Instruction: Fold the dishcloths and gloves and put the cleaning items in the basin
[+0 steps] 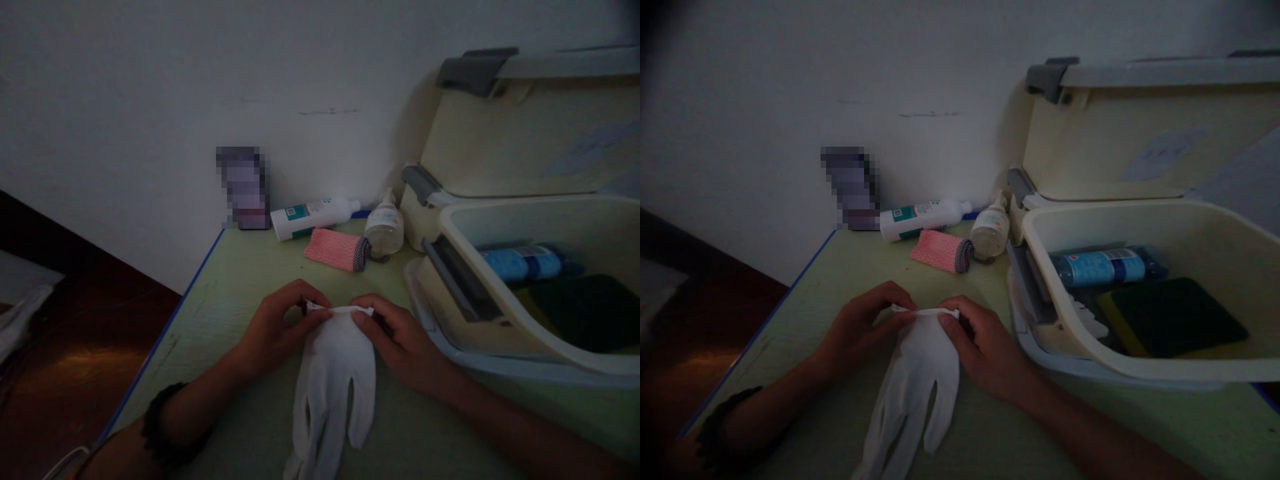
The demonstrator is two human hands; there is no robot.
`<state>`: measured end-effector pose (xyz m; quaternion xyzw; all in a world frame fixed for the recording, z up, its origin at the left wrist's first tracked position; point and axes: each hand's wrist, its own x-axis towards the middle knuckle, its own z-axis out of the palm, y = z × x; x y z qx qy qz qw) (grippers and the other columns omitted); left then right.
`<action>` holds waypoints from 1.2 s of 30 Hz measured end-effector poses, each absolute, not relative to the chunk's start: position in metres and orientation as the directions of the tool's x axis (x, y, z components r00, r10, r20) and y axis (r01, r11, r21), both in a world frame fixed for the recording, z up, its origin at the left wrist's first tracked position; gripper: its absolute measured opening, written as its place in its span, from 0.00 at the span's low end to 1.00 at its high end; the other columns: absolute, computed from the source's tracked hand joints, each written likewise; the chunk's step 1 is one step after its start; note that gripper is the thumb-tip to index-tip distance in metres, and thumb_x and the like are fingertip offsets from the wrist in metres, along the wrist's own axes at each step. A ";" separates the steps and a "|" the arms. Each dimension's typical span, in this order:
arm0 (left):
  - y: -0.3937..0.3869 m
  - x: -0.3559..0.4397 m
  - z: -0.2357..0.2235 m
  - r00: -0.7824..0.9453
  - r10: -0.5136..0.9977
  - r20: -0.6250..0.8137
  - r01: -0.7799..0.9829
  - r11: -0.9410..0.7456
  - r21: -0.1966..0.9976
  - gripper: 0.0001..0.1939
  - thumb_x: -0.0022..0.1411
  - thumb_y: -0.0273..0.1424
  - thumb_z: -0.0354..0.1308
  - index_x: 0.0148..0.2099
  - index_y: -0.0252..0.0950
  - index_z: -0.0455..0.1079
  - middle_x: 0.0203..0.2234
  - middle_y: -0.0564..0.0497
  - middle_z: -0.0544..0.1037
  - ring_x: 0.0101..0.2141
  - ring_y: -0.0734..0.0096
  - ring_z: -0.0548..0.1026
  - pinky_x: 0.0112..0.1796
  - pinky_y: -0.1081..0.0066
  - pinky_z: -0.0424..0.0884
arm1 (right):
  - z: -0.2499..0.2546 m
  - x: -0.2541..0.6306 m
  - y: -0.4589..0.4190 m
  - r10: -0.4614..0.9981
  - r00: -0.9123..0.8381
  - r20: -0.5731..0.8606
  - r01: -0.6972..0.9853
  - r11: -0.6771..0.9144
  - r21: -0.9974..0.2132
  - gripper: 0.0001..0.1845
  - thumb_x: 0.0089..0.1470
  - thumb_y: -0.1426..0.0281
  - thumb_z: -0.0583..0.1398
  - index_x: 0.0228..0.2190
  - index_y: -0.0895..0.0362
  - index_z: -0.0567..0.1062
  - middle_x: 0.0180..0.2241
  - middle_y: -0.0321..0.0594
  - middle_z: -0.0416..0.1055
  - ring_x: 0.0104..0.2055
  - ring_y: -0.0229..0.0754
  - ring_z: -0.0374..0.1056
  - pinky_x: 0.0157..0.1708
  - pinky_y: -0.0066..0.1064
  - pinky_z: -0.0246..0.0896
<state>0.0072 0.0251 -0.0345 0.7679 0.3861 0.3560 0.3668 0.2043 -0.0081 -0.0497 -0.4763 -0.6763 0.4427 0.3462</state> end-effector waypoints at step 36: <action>0.029 0.006 -0.039 0.588 0.796 -0.144 0.084 0.117 0.990 0.07 0.57 0.28 0.59 0.40 0.34 0.69 0.32 0.52 0.76 0.33 0.74 0.73 0.34 0.75 0.68 | -0.047 0.212 -0.005 0.967 -0.254 0.003 0.009 0.005 -1.000 0.12 0.49 0.73 0.57 0.35 0.52 0.59 0.30 0.31 0.61 0.29 0.35 0.60 0.26 0.27 0.56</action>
